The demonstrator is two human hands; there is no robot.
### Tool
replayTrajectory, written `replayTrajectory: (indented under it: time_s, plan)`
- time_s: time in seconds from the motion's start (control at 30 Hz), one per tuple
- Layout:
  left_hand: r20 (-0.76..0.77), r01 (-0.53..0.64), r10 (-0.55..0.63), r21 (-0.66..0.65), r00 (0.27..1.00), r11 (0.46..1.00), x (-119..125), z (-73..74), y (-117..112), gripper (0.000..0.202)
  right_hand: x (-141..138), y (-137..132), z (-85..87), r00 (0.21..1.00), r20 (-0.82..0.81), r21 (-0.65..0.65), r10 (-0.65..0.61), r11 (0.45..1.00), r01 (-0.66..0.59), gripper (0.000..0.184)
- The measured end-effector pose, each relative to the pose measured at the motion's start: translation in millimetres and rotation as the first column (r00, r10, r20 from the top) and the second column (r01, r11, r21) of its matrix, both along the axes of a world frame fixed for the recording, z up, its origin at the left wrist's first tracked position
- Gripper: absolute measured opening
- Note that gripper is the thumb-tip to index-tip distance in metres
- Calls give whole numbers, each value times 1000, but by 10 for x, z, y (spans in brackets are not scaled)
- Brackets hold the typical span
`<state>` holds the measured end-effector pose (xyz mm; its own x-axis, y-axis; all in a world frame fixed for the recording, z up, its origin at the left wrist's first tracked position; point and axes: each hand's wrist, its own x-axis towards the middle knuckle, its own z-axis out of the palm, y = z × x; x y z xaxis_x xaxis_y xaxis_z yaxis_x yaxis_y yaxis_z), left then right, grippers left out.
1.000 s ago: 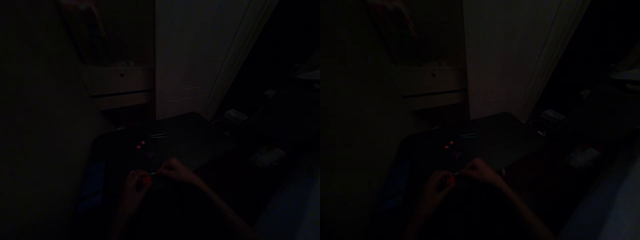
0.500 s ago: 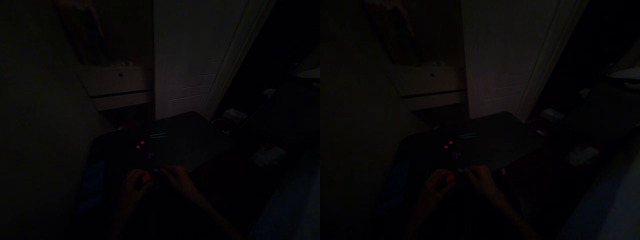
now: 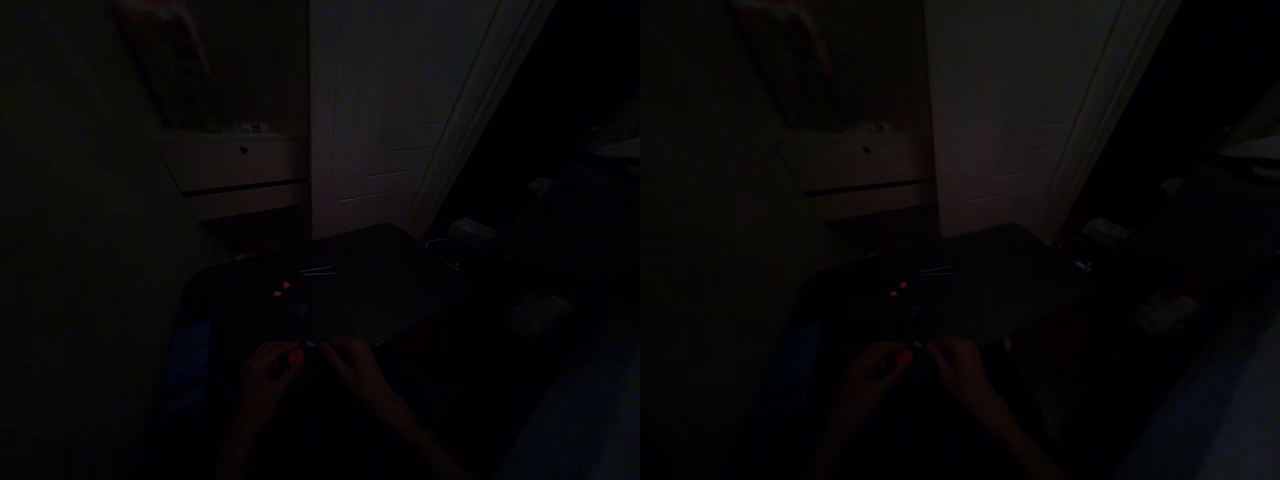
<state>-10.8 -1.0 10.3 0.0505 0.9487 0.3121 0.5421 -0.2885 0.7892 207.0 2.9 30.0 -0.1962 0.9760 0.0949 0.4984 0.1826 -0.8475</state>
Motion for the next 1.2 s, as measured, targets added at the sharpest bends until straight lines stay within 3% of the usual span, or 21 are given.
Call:
replayTrajectory:
  time_s: [0.1,0.37,0.63,0.83,1.0,1.2]
  plan:
    - [15,7,-7,-9,1000,1000,10,11,-10,17,10,7,35,998,48,-9,47,999,-47,31]
    - [28,-84,87,-93,996,992,35,26,-12,40,-13,23,90,984,165,-23,70,998,-67,27]
    - [59,-85,96,-167,994,982,43,52,-14,44,-59,313,203,924,244,-105,296,955,-278,22]
    - [73,-81,98,-212,992,974,56,88,-25,48,-71,478,376,838,398,-159,374,927,-339,21]
    - [57,-103,116,-196,992,975,61,122,-21,46,24,513,474,827,379,-239,415,907,-346,20]
    - [32,-105,111,-150,993,983,38,98,-19,42,-2,553,384,853,283,-230,438,895,-383,18]
